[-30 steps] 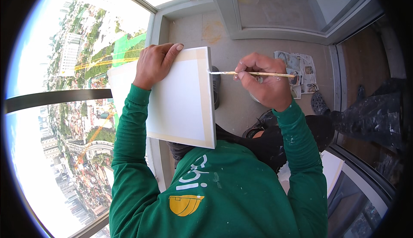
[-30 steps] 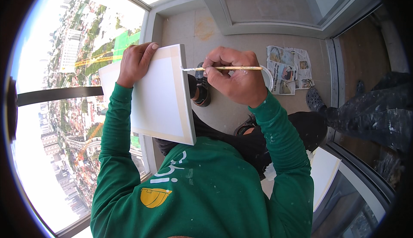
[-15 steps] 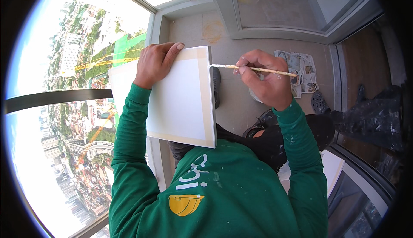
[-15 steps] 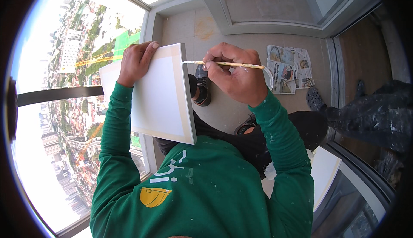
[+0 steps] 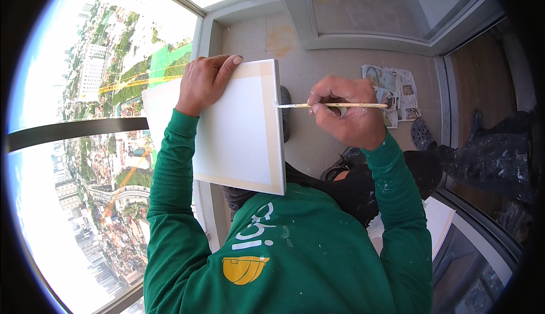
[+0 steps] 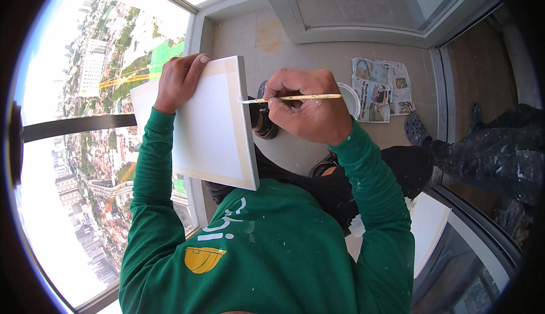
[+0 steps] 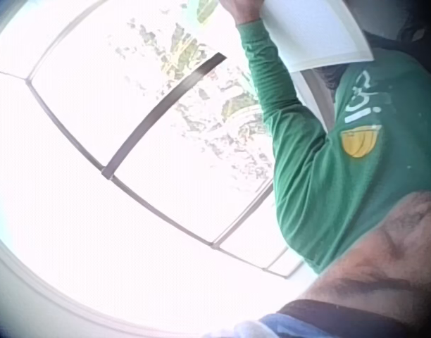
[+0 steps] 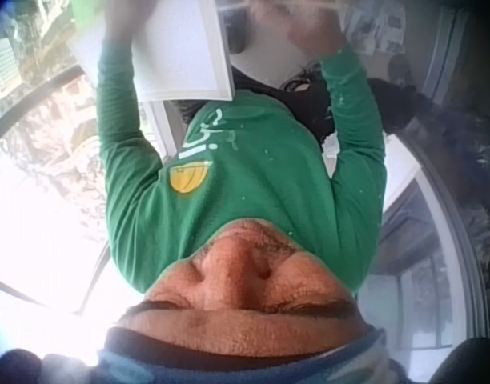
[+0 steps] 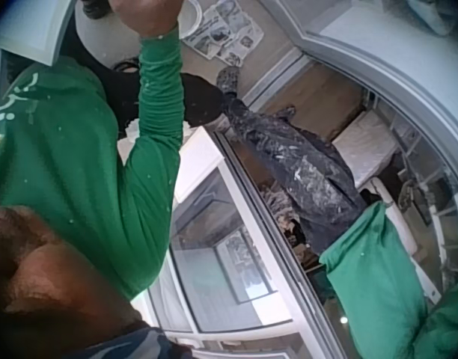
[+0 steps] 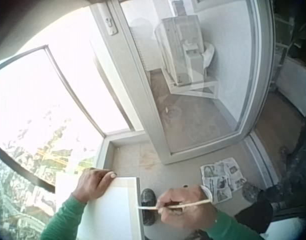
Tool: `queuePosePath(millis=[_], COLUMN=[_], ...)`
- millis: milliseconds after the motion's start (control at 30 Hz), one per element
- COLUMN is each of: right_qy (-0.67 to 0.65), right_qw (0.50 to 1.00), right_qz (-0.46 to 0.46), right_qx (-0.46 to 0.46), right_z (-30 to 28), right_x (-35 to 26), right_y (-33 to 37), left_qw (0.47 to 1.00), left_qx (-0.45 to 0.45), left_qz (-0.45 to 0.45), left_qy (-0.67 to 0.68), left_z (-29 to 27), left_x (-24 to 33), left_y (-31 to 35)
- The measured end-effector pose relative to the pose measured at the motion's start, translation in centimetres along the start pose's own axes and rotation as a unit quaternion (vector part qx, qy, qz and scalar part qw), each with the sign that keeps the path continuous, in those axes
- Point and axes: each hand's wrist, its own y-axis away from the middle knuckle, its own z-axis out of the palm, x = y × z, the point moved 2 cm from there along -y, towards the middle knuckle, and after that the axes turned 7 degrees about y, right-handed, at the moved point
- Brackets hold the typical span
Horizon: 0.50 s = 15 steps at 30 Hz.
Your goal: The person uses a paintbrush to apply white paint to the edges of a square panel, dips the brush into a paint bucket on the floor, and uses a cloth to wipe the corner of the panel.
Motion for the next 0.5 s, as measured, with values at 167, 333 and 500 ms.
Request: queuePosePath(millis=[167, 333, 500], right_qy=[-0.018, -0.026, -0.017], right_qw=[0.999, 0.998, 0.999], right_qz=[0.014, 0.041, 0.037], right_qx=[-0.047, -0.029, 0.029], right_z=[0.03, -0.16, 0.1], right_x=[-0.07, 0.02, 0.53], right_y=[0.08, 0.15, -0.15], left_qw=[1.0, 1.0, 1.0], left_qx=[0.005, 0.006, 0.005], left_qz=[0.004, 0.003, 0.004], left_qy=[0.0, 0.009, 0.0], left_z=[0.04, 0.03, -0.08], left_x=[-0.12, -0.11, -0.13], left_y=[0.02, 0.03, 0.18])
